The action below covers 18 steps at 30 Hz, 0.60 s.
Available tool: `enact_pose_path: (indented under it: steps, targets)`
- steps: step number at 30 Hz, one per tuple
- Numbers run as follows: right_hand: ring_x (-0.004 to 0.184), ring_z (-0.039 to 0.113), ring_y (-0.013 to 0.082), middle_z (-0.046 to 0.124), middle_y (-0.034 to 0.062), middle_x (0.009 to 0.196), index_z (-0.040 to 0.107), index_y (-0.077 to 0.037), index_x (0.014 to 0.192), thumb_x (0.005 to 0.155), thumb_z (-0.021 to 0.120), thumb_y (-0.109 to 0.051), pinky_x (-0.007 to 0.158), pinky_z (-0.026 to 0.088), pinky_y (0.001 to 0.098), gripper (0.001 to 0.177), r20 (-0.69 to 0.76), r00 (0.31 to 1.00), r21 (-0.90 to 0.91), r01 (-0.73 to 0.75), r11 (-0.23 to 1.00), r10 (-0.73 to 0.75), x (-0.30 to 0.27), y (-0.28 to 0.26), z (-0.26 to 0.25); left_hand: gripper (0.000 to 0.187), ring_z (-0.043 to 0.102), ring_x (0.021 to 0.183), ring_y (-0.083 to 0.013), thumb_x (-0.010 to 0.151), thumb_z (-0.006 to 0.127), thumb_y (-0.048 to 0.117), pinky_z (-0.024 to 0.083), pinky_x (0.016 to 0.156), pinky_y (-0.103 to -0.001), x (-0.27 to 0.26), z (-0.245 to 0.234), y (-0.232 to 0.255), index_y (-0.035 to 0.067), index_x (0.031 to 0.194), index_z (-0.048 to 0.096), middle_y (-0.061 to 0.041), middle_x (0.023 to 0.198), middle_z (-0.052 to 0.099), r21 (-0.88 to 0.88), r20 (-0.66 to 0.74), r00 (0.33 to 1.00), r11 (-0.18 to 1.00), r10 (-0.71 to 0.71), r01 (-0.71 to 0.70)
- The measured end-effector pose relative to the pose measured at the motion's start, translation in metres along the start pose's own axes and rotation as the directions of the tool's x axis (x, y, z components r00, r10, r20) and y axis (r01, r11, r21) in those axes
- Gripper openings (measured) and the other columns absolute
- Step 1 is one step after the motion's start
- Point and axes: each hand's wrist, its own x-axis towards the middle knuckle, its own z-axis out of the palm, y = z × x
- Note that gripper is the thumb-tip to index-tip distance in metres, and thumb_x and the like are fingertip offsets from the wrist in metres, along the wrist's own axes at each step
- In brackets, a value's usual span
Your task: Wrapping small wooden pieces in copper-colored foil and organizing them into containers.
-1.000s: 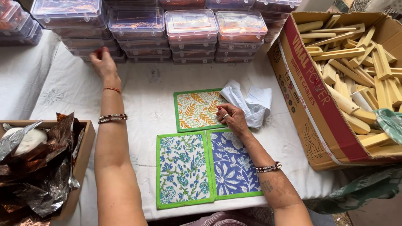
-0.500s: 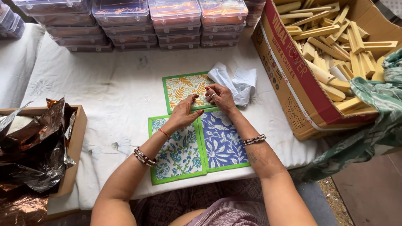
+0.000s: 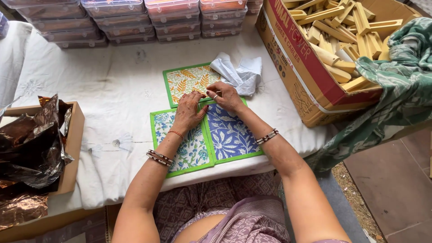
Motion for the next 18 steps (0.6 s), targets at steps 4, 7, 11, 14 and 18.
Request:
enact_pose_path:
  steps: [4,7,11,14,18]
  targets:
    - [0.108,0.068,0.0308,0.072,0.0135,0.118,0.067,-0.011,0.131,0.099,0.071,-0.03,0.094,0.052,0.0463,0.038,0.287,0.955,-0.357,0.181,0.916,-0.077,-0.033,-0.065,-0.049,0.036,0.06,0.123,-0.0289,0.092,0.072,0.029,0.036,0.118,-0.047,0.0,-0.008,0.007,0.007,0.121,0.068,-0.012,0.124,0.066,-0.027,0.044,0.998,0.999,-0.045,0.046]
    - [0.109,0.069,0.0298,0.073,0.0121,0.118,0.068,-0.015,0.128,0.094,0.072,-0.037,0.096,0.053,0.0456,0.04,0.367,0.925,-0.43,0.258,0.865,-0.093,-0.053,-0.105,-0.11,0.031,0.061,0.12,-0.0285,0.09,0.073,0.028,0.038,0.115,-0.046,0.002,-0.015,0.014,0.008,0.114,0.069,-0.01,0.12,0.067,-0.046,0.049,0.998,0.998,-0.041,0.044]
    - [0.094,0.077,0.0203,0.077,0.0112,0.112,0.071,-0.011,0.123,0.102,0.071,-0.02,0.08,0.063,0.0315,0.023,0.092,0.961,-0.443,0.275,0.853,-0.262,-0.061,-0.106,-0.217,0.025,0.06,0.119,-0.0299,0.091,0.073,0.027,0.036,0.115,-0.048,0.002,-0.015,0.013,0.009,0.109,0.072,-0.01,0.12,0.068,-0.032,0.026,0.999,0.999,-0.032,0.033]
    - [0.093,0.077,0.0205,0.077,0.0133,0.108,0.072,-0.008,0.124,0.111,0.067,-0.018,0.075,0.063,0.0303,0.018,-0.148,0.951,-0.562,0.145,0.814,-0.272,-0.058,-0.07,-0.298,0.025,0.061,0.119,-0.0293,0.091,0.072,0.027,0.037,0.115,-0.047,0.003,-0.019,0.019,0.009,0.109,0.072,-0.01,0.119,0.068,-0.029,0.061,0.997,0.998,-0.055,0.057]
    - [0.102,0.073,0.025,0.075,0.009,0.118,0.068,-0.016,0.132,0.11,0.063,-0.035,0.088,0.058,0.0427,0.03,-0.365,0.88,-0.596,-0.472,0.65,0.305,-0.048,-0.044,-0.348,0.024,0.061,0.121,-0.0285,0.092,0.073,0.027,0.037,0.116,-0.047,0.002,-0.015,0.015,0.01,0.109,0.073,-0.01,0.122,0.069,-0.022,0.042,0.998,0.999,-0.048,0.049]
